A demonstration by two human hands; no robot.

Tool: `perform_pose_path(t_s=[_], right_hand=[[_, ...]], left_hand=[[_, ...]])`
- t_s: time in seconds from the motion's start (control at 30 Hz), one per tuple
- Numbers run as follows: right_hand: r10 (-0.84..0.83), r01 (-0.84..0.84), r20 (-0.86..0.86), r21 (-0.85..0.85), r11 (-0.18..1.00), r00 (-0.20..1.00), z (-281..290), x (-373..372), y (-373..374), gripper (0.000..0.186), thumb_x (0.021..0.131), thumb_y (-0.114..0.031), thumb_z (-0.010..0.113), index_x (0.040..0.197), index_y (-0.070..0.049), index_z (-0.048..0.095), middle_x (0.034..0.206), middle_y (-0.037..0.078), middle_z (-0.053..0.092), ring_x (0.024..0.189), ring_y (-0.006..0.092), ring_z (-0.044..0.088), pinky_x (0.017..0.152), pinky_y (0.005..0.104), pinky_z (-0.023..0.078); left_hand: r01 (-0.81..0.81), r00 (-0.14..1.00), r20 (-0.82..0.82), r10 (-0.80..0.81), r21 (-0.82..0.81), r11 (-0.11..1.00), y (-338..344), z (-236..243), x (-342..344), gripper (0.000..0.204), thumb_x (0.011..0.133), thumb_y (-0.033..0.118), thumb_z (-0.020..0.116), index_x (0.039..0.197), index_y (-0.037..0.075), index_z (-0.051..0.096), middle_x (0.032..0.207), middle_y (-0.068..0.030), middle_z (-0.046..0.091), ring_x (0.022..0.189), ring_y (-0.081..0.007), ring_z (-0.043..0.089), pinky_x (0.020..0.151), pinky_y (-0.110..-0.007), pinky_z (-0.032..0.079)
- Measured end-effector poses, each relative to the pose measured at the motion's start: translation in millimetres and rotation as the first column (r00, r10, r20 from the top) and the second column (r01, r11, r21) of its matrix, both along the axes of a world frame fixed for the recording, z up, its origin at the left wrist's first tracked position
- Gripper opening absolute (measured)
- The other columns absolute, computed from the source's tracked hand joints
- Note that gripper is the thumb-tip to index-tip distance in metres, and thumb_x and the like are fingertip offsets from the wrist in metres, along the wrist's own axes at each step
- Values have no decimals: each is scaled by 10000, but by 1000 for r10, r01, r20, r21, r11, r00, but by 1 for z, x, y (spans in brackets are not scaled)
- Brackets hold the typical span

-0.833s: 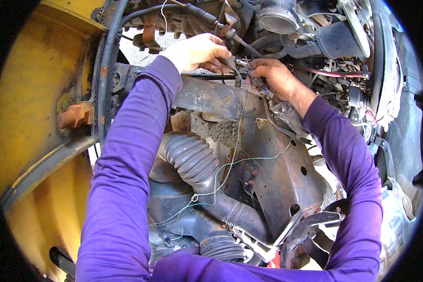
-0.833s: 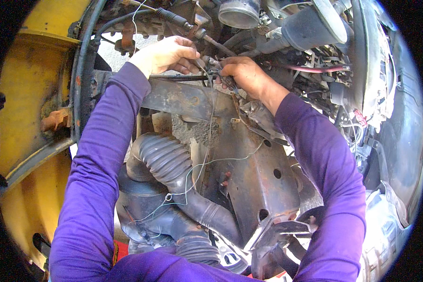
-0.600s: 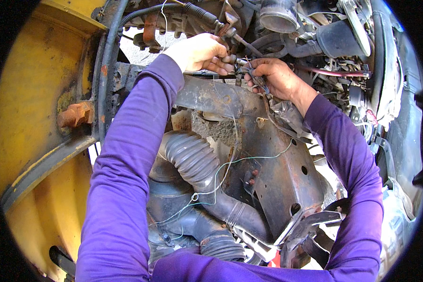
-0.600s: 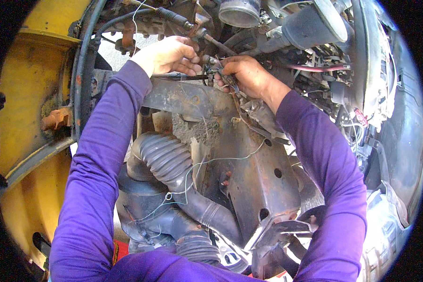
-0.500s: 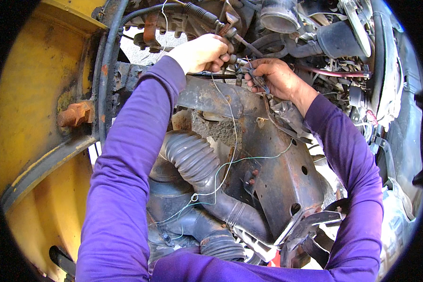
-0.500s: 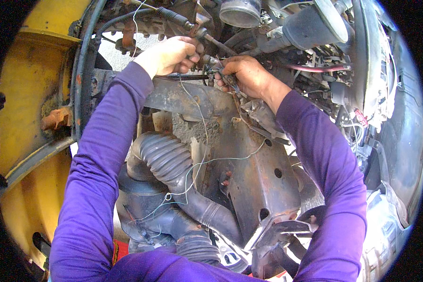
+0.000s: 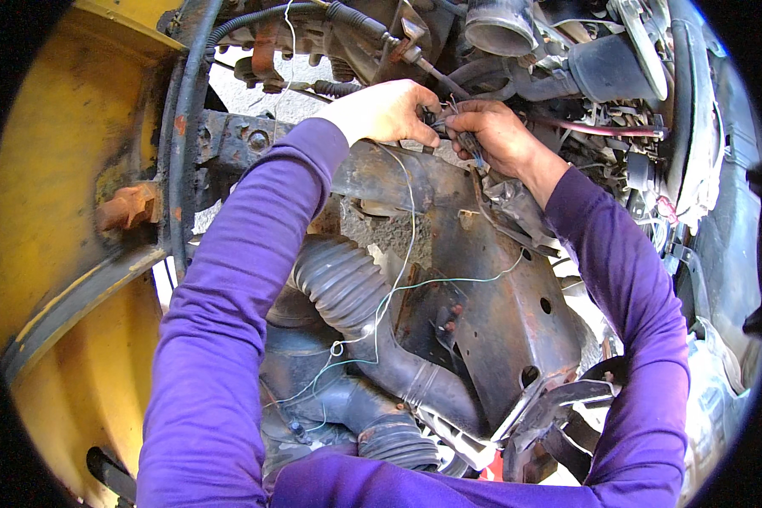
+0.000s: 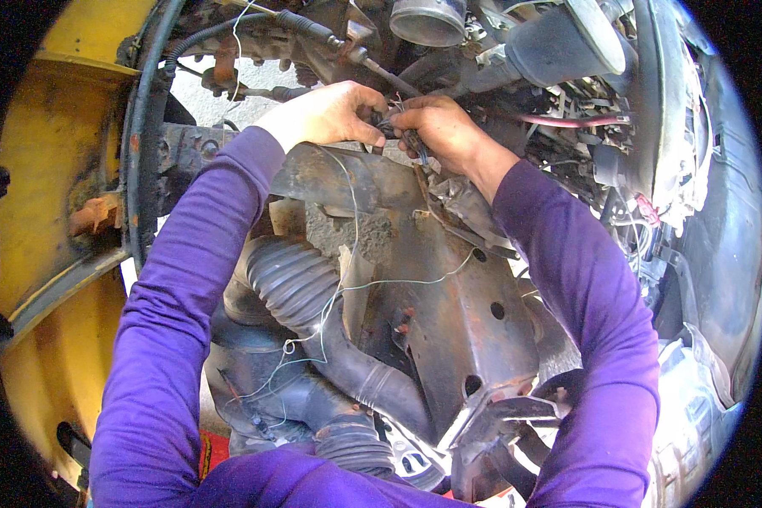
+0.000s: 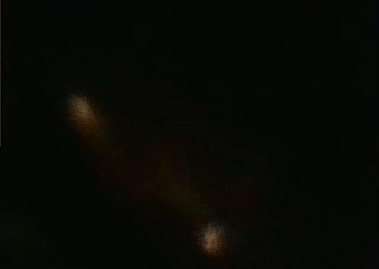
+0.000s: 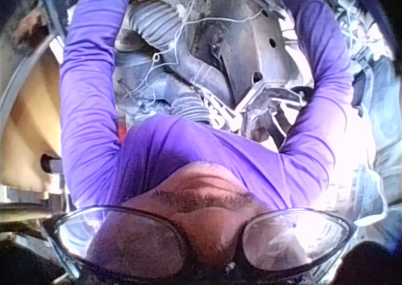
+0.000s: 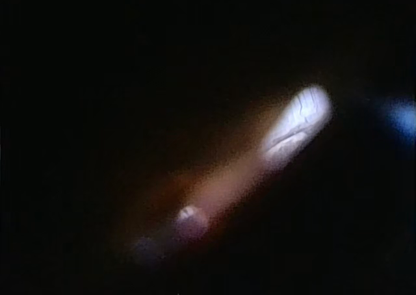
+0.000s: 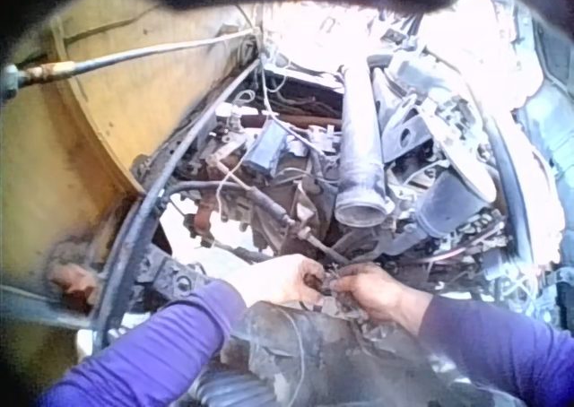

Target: The person works under the hood of a yellow vehicle, manipulating wires and connectors within the engine bay. They repeatedly connect and disconnect a small electrical connector, adjusting its position among hoses and metal components.

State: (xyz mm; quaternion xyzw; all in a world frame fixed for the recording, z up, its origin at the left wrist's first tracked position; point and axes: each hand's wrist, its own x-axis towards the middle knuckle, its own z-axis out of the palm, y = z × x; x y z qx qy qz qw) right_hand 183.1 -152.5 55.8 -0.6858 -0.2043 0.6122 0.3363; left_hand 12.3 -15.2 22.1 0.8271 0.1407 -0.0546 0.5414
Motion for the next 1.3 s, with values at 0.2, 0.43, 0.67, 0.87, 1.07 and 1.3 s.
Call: perform_pose_path(t_s=[0.2,0.43,0.67,0.87,1.07,1.3], right_hand=[[19,-24,151,32,999,988,0,-3,2,190,893,-96,655,996,56,706,816,83,673,661,151,615,596,317,498],[-19,17,122,17,1000,992,0,-5,3,168,902,-101,663,963,52,693,789,80,660,625,154,598,575,306,485],[91,-87,155,-37,996,984,-1,-2,1,146,896,-106,666,955,27,676,762,50,631,604,128,567,538,292,450],[115,-103,218,-63,993,969,-3,-2,0,175,868,-105,681,978,30,687,750,46,630,572,124,552,529,285,442],[132,-125,200,-48,991,971,3,-5,3,221,857,-104,700,1031,33,698,773,33,634,624,120,558,557,287,446],[258,-248,426,-81,965,867,0,-6,4,257,837,-157,720,999,41,748,793,93,699,722,159,618,653,342,493]], left_hand=[[-6,999,41,-3,225,974,-10,6,1,502,753,305,813,1150,22,694,1058,-236,717,1044,-373,693,899,-447,532],[-15,990,141,-2,123,992,-7,-12,3,474,759,267,788,1142,5,693,987,-239,723,969,-379,705,866,-441,536],[68,998,7,-69,61,996,-3,-5,3,454,774,245,760,1147,-8,715,985,-280,710,949,-386,711,865,-454,545],[43,999,-21,-41,153,987,-7,2,5,509,771,290,789,1175,-10,707,1046,-251,724,1010,-381,702,905,-431,536],[26,999,40,-20,-142,990,7,-16,-1,468,854,301,750,1197,-14,701,1075,-213,736,1038,-310,703,917,-392,527],[21,997,68,-22,14,1000,7,-6,1,392,886,301,717,1137,1,720,975,-207,740,940,-300,712,860,-408,528]])
